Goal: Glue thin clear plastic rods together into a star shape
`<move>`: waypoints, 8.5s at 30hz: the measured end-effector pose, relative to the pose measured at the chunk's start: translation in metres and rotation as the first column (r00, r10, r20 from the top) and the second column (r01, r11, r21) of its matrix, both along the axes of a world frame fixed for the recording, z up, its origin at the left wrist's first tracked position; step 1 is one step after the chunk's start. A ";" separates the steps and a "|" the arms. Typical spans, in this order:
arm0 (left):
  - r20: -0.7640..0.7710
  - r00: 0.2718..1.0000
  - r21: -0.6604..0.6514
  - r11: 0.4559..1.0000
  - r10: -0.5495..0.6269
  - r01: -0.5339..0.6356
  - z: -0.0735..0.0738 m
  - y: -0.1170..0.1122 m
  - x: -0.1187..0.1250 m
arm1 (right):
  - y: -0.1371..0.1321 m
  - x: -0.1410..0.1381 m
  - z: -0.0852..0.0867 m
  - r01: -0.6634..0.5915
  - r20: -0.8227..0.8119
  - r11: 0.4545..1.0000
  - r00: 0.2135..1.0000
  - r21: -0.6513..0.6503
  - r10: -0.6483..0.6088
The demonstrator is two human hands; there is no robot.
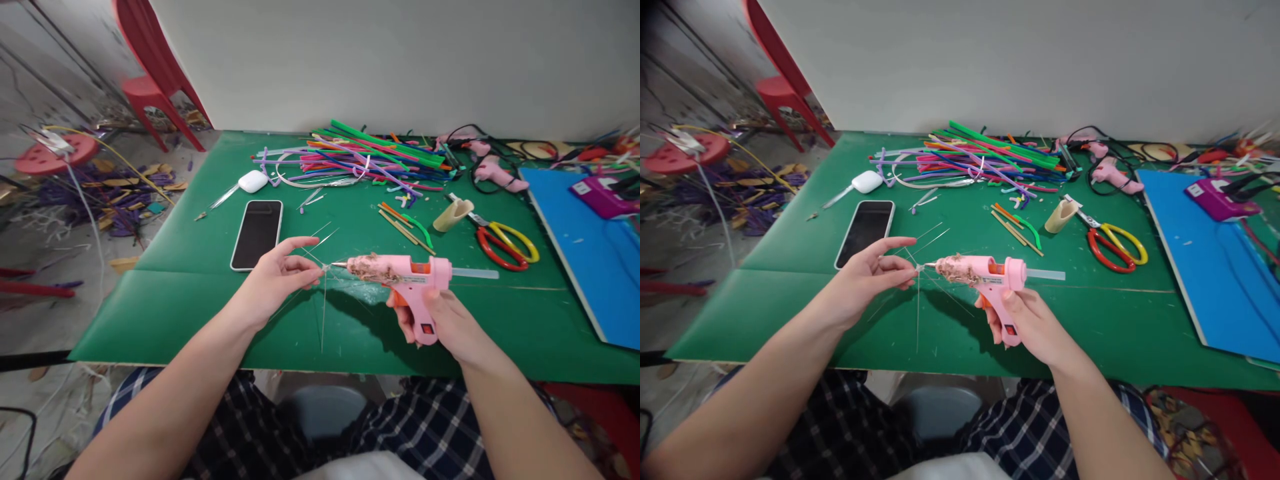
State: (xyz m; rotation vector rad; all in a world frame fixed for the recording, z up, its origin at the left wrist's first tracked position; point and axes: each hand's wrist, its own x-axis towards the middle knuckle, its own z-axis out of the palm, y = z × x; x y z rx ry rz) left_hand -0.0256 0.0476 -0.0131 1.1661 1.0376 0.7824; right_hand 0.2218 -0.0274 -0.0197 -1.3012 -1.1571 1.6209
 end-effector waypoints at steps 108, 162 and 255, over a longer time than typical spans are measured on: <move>-0.005 1.000 -0.009 1.000 0.000 0.000 0.001 -0.001 0.001 | 0.002 -0.001 -0.006 -0.023 -0.118 1.000 0.993 -0.015 0.021; -0.038 0.999 0.000 1.000 -0.008 0.008 0.002 -0.001 0.001 | 0.001 -0.002 -0.003 -0.021 -0.009 1.000 1.000 0.003 0.021; -0.754 0.615 0.630 0.516 0.231 0.580 0.019 -0.025 -0.028 | 0.028 -0.026 -0.017 -0.561 0.833 0.616 0.341 0.552 -0.436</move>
